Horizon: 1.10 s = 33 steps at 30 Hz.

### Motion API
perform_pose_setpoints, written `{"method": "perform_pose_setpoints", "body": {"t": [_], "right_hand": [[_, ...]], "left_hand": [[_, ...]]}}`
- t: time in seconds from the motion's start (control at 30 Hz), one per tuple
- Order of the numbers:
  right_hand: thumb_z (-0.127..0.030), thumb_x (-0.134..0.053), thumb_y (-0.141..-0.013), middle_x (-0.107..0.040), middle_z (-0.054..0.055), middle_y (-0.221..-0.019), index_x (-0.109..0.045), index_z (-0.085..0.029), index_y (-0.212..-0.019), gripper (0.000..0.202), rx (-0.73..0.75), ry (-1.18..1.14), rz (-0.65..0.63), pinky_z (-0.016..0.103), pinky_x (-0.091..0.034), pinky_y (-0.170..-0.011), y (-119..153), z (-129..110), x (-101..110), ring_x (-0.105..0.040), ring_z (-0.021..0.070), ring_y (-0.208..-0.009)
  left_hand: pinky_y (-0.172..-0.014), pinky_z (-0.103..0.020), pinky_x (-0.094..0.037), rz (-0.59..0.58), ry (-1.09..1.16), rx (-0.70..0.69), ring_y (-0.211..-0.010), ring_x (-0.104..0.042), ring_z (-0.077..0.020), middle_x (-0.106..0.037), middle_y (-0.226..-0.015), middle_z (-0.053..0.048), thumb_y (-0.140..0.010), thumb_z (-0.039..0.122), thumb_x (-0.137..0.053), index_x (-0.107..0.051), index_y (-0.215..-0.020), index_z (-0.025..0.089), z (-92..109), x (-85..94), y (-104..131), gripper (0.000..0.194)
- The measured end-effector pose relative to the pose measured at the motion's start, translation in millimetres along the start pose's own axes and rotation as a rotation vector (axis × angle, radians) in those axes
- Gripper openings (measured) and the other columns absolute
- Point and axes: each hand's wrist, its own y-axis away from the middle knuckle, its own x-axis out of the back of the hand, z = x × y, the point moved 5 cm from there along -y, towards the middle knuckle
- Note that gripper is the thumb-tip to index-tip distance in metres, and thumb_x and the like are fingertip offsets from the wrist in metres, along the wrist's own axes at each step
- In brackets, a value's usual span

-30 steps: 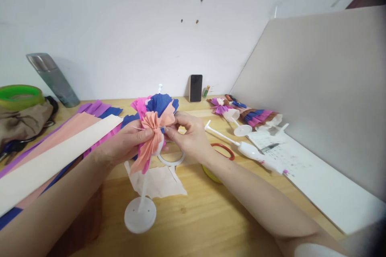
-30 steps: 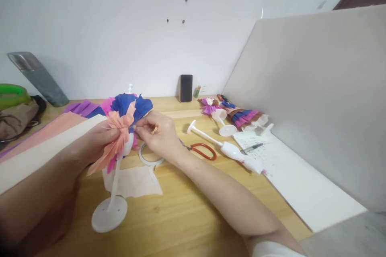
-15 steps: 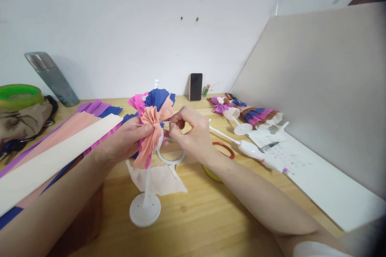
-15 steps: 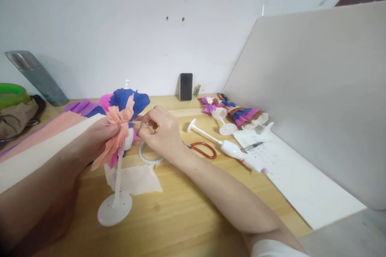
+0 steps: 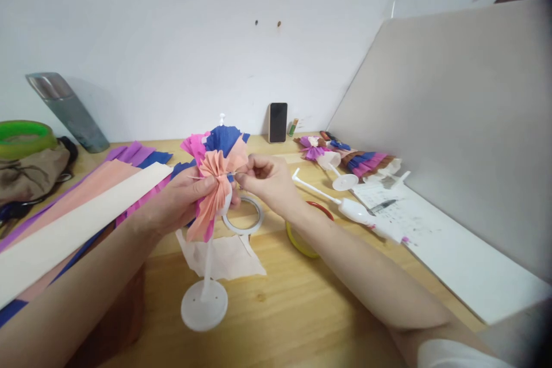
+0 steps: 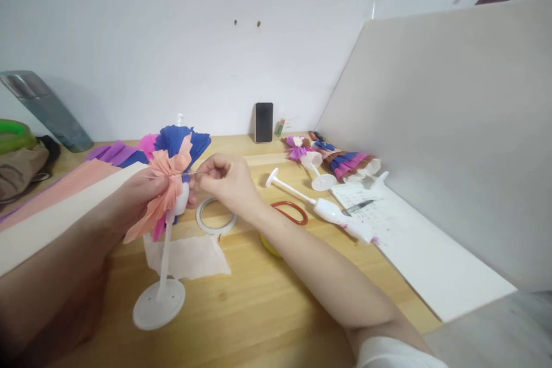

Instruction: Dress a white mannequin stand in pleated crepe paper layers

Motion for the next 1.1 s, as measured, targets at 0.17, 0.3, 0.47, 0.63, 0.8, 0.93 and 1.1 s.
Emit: {"method": "perform_pose_setpoints", "body": {"t": [0.17, 0.3, 0.47, 0.63, 0.8, 0.93, 1.1], "right_hand": [[-0.019, -0.064, -0.06, -0.062, -0.004, -0.056, -0.065, -0.018, -0.06, 0.002, -0.106, -0.107, -0.025, 0.023, -0.042, -0.054, -3.3, 7.8, 0.2, -0.053, 0.0091, -0.052], [-0.023, -0.068, -0.058, -0.06, -0.005, -0.054, -0.064, -0.017, -0.058, 0.007, -0.149, -0.116, -0.003, 0.024, -0.041, -0.056, -3.5, 6.3, 0.3, -0.051, 0.0085, -0.052], [-0.026, -0.072, -0.056, -0.062, -0.004, -0.055, -0.065, -0.017, -0.057, 0.012, -0.204, -0.138, 0.011, 0.024, -0.04, -0.059, -4.8, 6.9, 1.5, -0.05, 0.0082, -0.054], [-0.023, -0.07, -0.055, -0.063, -0.005, -0.054, -0.066, -0.017, -0.056, 0.008, -0.211, -0.158, 0.02, 0.024, -0.04, -0.059, -5.2, 8.1, 2.8, -0.05, 0.0079, -0.054], [-0.023, -0.072, -0.056, -0.062, -0.006, -0.052, -0.066, -0.018, -0.056, 0.008, -0.219, -0.213, -0.042, 0.025, -0.043, -0.062, -6.7, 10.6, 0.9, -0.052, 0.0086, -0.054], [-0.023, -0.075, -0.058, -0.066, -0.003, -0.057, -0.066, -0.017, -0.059, 0.011, -0.234, -0.284, -0.14, 0.026, -0.046, -0.065, -8.8, 15.2, -0.1, -0.056, 0.0098, -0.056], [-0.02, -0.074, -0.062, -0.065, -0.003, -0.055, -0.067, -0.016, -0.061, 0.008, -0.29, -0.366, -0.319, 0.025, -0.048, -0.059, -6.5, 20.2, -3.2, -0.057, 0.0103, -0.052]], "left_hand": [[-0.063, -0.023, -0.054, -0.028, 0.056, -0.034, -0.065, -0.069, -0.0167, -0.074, -0.071, -0.007, -0.085, 0.038, -0.073, -0.075, -0.092, 0.011, 3.8, -4.8, -0.2, 0.028], [-0.064, -0.023, -0.055, -0.034, 0.047, -0.045, -0.06, -0.067, -0.0144, -0.073, -0.068, -0.006, -0.088, 0.038, -0.071, -0.074, -0.094, 0.01, 4.0, -5.6, -0.5, 0.028], [-0.059, -0.025, -0.054, 0.056, -0.015, -0.01, -0.062, -0.068, -0.0185, -0.074, -0.07, -0.008, -0.079, 0.046, -0.077, -0.075, -0.091, 0.013, 5.3, -6.3, -1.1, 0.035], [-0.063, -0.028, -0.055, 0.089, -0.033, -0.026, -0.063, -0.069, -0.0202, -0.073, -0.065, -0.006, -0.079, 0.046, -0.077, -0.075, -0.086, 0.013, 5.4, -7.2, -2.5, 0.034], [-0.067, -0.025, -0.056, 0.086, 0.008, -0.021, -0.06, -0.068, -0.0155, -0.075, -0.07, -0.006, -0.085, 0.039, -0.073, -0.075, -0.09, 0.01, 0.2, -2.1, -2.8, 0.03], [-0.063, -0.024, -0.056, 0.085, 0.032, 0.028, -0.065, -0.071, -0.0181, -0.075, -0.068, -0.008, -0.079, 0.042, -0.08, -0.073, -0.086, 0.01, -1.1, -1.9, -2.8, 0.033], [-0.064, -0.025, -0.058, 0.059, 0.041, 0.074, -0.066, -0.071, -0.0184, -0.076, -0.072, -0.008, -0.076, 0.044, -0.082, -0.074, -0.087, 0.011, -4.0, -6.7, -1.3, 0.035]]}}
